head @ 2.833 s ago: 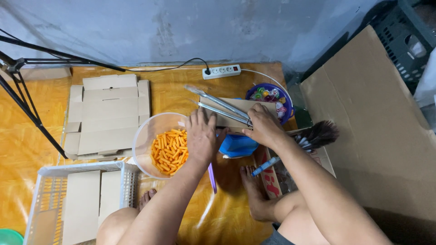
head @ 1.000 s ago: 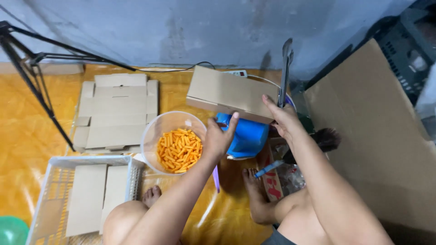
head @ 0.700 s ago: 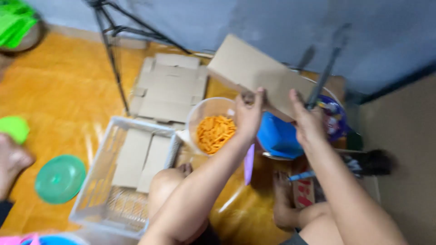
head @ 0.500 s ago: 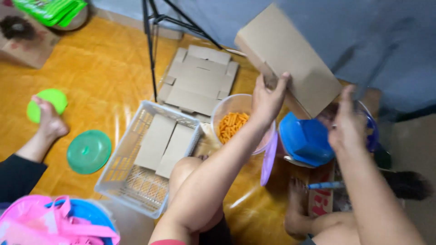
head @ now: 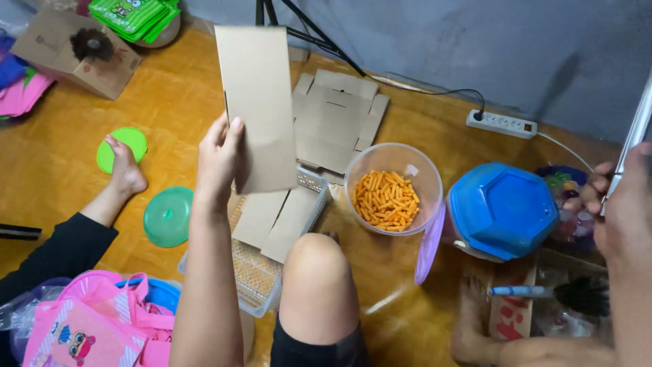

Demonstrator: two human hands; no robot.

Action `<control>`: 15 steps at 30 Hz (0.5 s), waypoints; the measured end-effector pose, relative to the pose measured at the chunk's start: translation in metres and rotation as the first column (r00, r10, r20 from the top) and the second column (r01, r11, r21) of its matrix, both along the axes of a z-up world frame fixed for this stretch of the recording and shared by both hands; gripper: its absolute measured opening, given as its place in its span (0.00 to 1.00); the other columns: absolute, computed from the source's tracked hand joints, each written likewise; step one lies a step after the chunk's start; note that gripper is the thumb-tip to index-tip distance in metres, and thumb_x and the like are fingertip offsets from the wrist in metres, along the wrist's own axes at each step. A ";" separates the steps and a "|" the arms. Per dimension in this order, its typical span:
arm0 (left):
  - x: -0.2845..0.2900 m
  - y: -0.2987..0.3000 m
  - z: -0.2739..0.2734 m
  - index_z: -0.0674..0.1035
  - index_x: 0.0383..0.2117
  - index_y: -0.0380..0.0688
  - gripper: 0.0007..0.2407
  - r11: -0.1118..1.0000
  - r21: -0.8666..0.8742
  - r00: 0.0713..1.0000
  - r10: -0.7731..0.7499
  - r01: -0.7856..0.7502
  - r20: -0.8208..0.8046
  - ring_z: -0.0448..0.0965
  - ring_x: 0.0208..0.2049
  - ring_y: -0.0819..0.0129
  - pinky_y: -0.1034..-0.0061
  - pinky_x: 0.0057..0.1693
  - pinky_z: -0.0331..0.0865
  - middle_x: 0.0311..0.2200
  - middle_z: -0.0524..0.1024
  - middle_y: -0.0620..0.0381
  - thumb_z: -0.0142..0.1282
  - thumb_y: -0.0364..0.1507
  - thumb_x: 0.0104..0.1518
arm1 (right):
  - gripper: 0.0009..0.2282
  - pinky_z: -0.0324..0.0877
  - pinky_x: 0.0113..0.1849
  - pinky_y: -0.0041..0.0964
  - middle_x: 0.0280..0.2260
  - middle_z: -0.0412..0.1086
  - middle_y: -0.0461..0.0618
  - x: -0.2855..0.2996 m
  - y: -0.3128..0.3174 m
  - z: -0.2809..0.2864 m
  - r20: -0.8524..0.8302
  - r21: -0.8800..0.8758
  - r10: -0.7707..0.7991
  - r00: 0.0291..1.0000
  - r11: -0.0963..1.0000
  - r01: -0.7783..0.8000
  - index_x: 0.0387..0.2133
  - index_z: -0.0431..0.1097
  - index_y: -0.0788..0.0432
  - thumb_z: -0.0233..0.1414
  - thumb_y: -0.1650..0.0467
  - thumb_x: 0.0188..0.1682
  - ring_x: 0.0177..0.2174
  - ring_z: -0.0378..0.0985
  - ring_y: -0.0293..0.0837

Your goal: Packaging snack sticks into small cardboard boxes and assembling the boxes by hand.

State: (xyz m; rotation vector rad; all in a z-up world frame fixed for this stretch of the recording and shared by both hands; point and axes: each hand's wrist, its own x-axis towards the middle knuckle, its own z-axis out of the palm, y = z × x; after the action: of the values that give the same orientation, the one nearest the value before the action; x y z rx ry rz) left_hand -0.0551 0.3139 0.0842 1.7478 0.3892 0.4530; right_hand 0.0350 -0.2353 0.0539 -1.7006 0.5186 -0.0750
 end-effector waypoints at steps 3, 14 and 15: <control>-0.024 0.046 -0.078 0.73 0.62 0.48 0.24 0.994 0.031 0.948 0.111 -0.107 -0.297 0.74 0.58 0.77 0.78 0.63 0.65 0.58 0.76 0.55 0.51 0.41 0.59 | 0.19 0.67 0.30 0.28 0.27 0.48 0.35 -0.004 -0.015 -0.019 0.087 -0.105 0.179 0.980 0.980 -0.170 0.46 0.57 0.48 0.31 0.49 0.72 0.21 0.52 0.29; -0.076 0.120 -0.323 0.70 0.65 0.48 0.29 0.990 0.049 0.665 -0.052 0.133 -0.745 0.60 0.70 0.64 0.74 0.73 0.48 0.69 0.63 0.55 0.50 0.47 0.58 | 0.19 0.63 0.29 0.34 0.26 0.50 0.37 0.014 -0.095 -0.097 0.102 -0.227 0.293 0.951 0.937 -0.265 0.53 0.57 0.54 0.32 0.52 0.79 0.21 0.58 0.34; -0.077 0.117 -0.329 0.70 0.66 0.54 0.30 0.986 0.035 0.606 -0.073 0.164 -0.792 0.58 0.71 0.63 0.73 0.73 0.48 0.70 0.61 0.54 0.48 0.50 0.58 | 0.17 0.64 0.30 0.37 0.29 0.50 0.37 0.016 -0.103 -0.104 0.126 -0.244 0.317 0.940 0.928 -0.281 0.55 0.56 0.55 0.32 0.55 0.80 0.22 0.56 0.34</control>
State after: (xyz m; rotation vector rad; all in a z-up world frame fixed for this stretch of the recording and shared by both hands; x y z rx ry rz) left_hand -0.1322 0.4311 -0.2452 1.9966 0.8817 -0.4655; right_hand 0.0509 -0.3386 -0.0501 -1.9565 0.1254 -0.0517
